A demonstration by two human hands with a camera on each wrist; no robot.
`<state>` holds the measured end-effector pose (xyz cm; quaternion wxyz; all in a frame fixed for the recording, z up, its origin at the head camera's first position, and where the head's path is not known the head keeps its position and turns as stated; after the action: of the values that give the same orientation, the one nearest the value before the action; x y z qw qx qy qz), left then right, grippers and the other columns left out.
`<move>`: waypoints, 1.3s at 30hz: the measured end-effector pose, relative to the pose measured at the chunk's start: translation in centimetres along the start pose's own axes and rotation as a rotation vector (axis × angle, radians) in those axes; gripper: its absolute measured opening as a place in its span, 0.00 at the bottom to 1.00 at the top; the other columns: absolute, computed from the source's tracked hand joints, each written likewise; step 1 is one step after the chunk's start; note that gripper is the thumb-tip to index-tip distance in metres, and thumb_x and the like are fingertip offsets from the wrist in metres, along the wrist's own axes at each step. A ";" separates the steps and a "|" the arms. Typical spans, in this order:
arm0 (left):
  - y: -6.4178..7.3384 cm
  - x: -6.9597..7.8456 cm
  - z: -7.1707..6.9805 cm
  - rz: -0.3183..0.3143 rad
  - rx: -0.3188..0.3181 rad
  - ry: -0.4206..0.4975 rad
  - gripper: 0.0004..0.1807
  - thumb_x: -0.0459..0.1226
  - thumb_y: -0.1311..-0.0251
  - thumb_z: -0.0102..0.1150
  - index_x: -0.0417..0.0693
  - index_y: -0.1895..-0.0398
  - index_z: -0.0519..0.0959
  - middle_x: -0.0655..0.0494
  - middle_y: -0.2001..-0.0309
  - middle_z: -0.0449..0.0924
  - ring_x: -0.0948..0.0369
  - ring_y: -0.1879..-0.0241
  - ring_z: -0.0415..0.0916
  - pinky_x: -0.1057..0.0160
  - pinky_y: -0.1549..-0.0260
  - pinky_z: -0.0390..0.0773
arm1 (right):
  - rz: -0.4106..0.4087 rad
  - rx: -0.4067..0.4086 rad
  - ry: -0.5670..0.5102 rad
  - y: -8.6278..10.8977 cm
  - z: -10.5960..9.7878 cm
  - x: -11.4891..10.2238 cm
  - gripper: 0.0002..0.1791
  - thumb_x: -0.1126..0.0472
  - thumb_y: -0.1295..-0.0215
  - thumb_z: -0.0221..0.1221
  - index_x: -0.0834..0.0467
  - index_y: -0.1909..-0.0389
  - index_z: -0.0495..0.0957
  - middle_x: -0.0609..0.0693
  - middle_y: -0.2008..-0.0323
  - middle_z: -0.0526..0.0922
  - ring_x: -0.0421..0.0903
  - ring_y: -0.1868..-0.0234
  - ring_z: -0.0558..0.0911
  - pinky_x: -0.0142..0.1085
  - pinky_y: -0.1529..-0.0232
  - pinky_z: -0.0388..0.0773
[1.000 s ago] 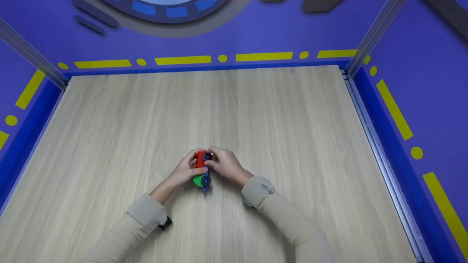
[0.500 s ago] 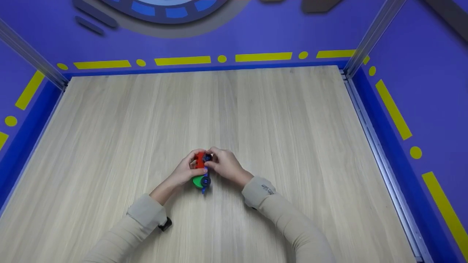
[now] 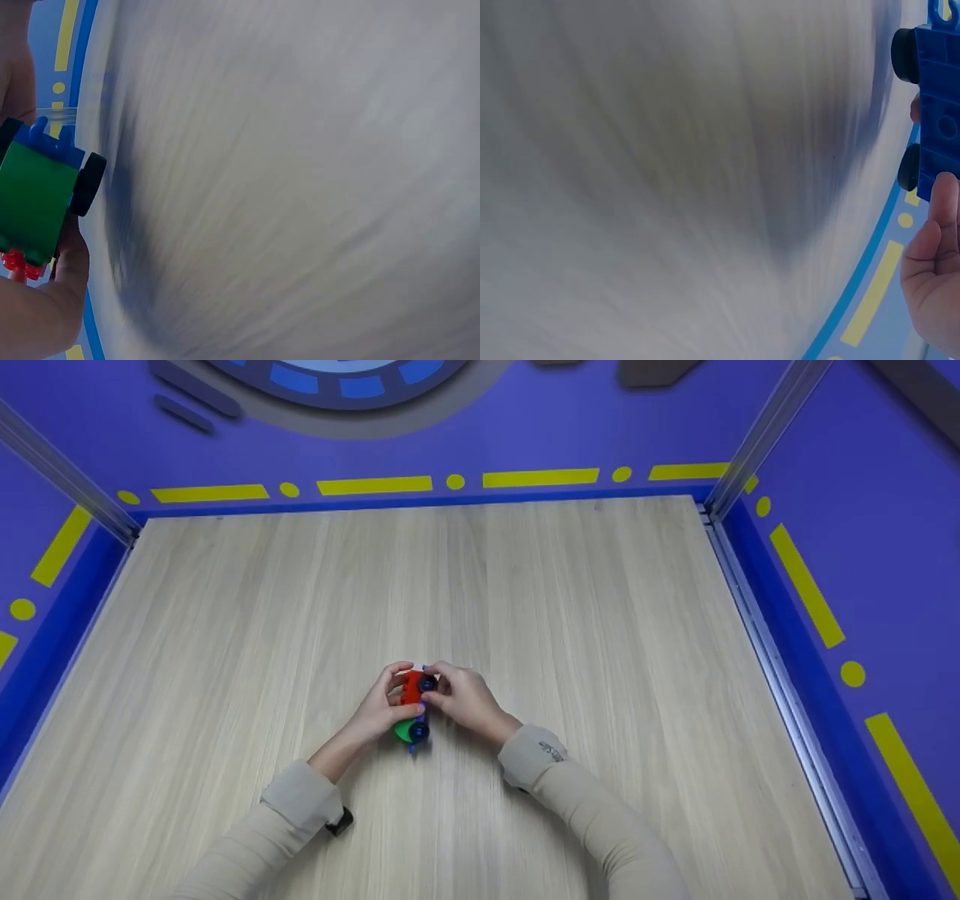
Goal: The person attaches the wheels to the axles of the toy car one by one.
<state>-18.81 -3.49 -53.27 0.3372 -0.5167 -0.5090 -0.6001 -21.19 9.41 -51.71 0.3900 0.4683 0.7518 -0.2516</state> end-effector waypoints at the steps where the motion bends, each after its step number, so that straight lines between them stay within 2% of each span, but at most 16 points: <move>1: -0.3 -0.4 -0.1 0.001 0.013 -0.004 0.37 0.28 0.51 0.58 0.46 0.37 0.52 0.41 0.38 0.55 0.46 0.41 0.61 0.52 0.43 0.63 | 0.000 0.003 -0.001 0.0 0.0 0.0 0.18 0.61 0.48 0.61 0.58 0.55 0.75 0.49 0.76 0.76 0.40 0.75 0.72 0.27 0.74 0.70; 3: -0.7 -1.2 -0.2 0.001 0.038 -0.014 0.38 0.28 0.51 0.59 0.46 0.37 0.52 0.43 0.37 0.55 0.46 0.39 0.59 0.52 0.42 0.62 | 0.000 0.009 -0.004 0.1 -0.1 0.0 0.18 0.62 0.49 0.61 0.58 0.55 0.75 0.49 0.76 0.76 0.40 0.75 0.72 0.27 0.74 0.70; 6: -0.7 -1.2 -0.3 -0.003 0.069 -0.029 0.37 0.28 0.52 0.59 0.46 0.38 0.53 0.44 0.38 0.56 0.46 0.38 0.58 0.52 0.42 0.62 | -0.001 0.018 -0.007 0.1 -0.2 0.1 0.18 0.63 0.49 0.62 0.58 0.54 0.74 0.48 0.76 0.76 0.40 0.75 0.72 0.27 0.73 0.71; 11: -0.5 -1.0 -0.6 0.008 0.125 -0.088 0.36 0.29 0.52 0.60 0.48 0.39 0.57 0.46 0.41 0.61 0.48 0.43 0.64 0.53 0.45 0.66 | -0.011 0.032 -0.004 0.1 -0.3 0.1 0.18 0.64 0.49 0.62 0.58 0.55 0.74 0.48 0.77 0.75 0.40 0.75 0.72 0.27 0.72 0.72; 17: -0.3 -0.8 -0.9 0.028 0.153 -0.151 0.36 0.31 0.52 0.61 0.51 0.38 0.59 0.48 0.44 0.64 0.51 0.47 0.68 0.53 0.48 0.68 | -0.013 0.036 0.015 0.1 -0.4 0.1 0.17 0.64 0.49 0.61 0.58 0.56 0.74 0.48 0.76 0.76 0.40 0.75 0.72 0.27 0.72 0.72; 25: -0.2 -0.6 -1.1 0.071 0.161 -0.245 0.35 0.31 0.53 0.61 0.52 0.38 0.62 0.49 0.48 0.68 0.53 0.54 0.69 0.53 0.50 0.70 | -0.062 0.076 0.032 0.3 -1.1 -0.1 0.17 0.63 0.49 0.62 0.58 0.57 0.74 0.52 0.61 0.76 0.42 0.68 0.74 0.31 0.66 0.74; 28: -0.1 -0.4 -1.0 0.103 0.156 -0.296 0.33 0.31 0.53 0.61 0.50 0.40 0.64 0.49 0.48 0.70 0.53 0.55 0.71 0.54 0.51 0.71 | -0.058 0.055 0.005 0.2 -1.2 -0.1 0.20 0.63 0.50 0.63 0.60 0.54 0.73 0.53 0.58 0.74 0.45 0.66 0.75 0.35 0.65 0.74; 32: 0.0 -0.1 -0.9 0.108 0.161 -0.344 0.30 0.31 0.54 0.62 0.50 0.43 0.67 0.51 0.48 0.71 0.54 0.51 0.70 0.54 0.49 0.69 | -0.032 0.006 -0.025 0.2 -1.1 0.0 0.24 0.63 0.50 0.62 0.61 0.50 0.70 0.55 0.55 0.72 0.47 0.64 0.75 0.37 0.63 0.75; 39: 0.2 0.3 -0.5 0.140 0.155 -0.506 0.28 0.31 0.54 0.62 0.51 0.46 0.70 0.53 0.48 0.73 0.56 0.50 0.70 0.53 0.49 0.68 | -0.016 -0.069 -0.030 0.3 -1.1 0.1 0.28 0.60 0.49 0.62 0.61 0.46 0.68 0.60 0.53 0.72 0.50 0.62 0.75 0.35 0.63 0.74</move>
<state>-18.84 -4.00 -52.89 0.2784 -0.6567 -0.5847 -0.3865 -21.33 10.43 -51.21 0.4150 0.4446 0.7579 -0.2359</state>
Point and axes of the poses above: each hand's wrist, its own y-axis away from the middle knuckle, its own z-axis out of the palm, x = y × z, the point moved 6 cm from there along -y, towards the middle knuckle
